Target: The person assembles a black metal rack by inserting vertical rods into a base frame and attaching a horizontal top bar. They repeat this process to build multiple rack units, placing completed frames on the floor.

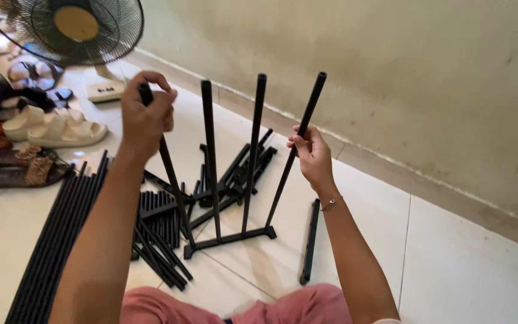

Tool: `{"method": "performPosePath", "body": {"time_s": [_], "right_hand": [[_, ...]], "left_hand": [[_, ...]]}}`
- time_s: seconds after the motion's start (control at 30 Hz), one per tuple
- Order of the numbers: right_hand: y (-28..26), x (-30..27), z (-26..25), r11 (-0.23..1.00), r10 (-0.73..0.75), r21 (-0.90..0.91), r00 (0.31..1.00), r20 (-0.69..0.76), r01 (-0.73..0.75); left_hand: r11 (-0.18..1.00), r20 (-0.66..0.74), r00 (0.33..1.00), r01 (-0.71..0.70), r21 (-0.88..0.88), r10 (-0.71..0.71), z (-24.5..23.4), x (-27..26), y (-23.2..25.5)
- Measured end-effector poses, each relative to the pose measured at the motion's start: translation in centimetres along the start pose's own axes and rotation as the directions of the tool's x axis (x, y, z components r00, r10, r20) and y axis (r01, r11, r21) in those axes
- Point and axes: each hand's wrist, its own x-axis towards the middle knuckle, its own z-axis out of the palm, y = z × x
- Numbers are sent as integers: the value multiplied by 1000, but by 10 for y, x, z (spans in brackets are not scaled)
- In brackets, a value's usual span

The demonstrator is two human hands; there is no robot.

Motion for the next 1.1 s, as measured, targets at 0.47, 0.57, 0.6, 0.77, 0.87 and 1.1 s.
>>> {"method": "performPosePath", "body": {"time_s": [0.47, 0.57, 0.6, 0.77, 0.87, 1.1], "right_hand": [[20, -42, 41, 979, -204, -40, 965, -165, 200], [23, -36, 45, 982, -177, 48, 980, -92, 182], [24, -35, 42, 985, -157, 68, 985, -71, 162], [26, -32, 26, 960, -169, 226, 986, 10, 162], [24, -25, 20, 959, -108, 270, 992, 62, 88], [24, -17, 23, 962, -32, 273, 996, 81, 9]], "left_hand": [[993, 80, 994, -80, 86, 73, 9, -9, 19], [995, 106, 991, -86, 59, 80, 15, -8, 23], [991, 97, 992, -88, 105, 78, 16, -9, 23], [975, 143, 985, -125, 182, 100, 18, -4, 18], [981, 91, 994, -80, 175, 65, 14, -7, 15], [987, 153, 977, -155, 40, 147, 2, -7, 7]]}}
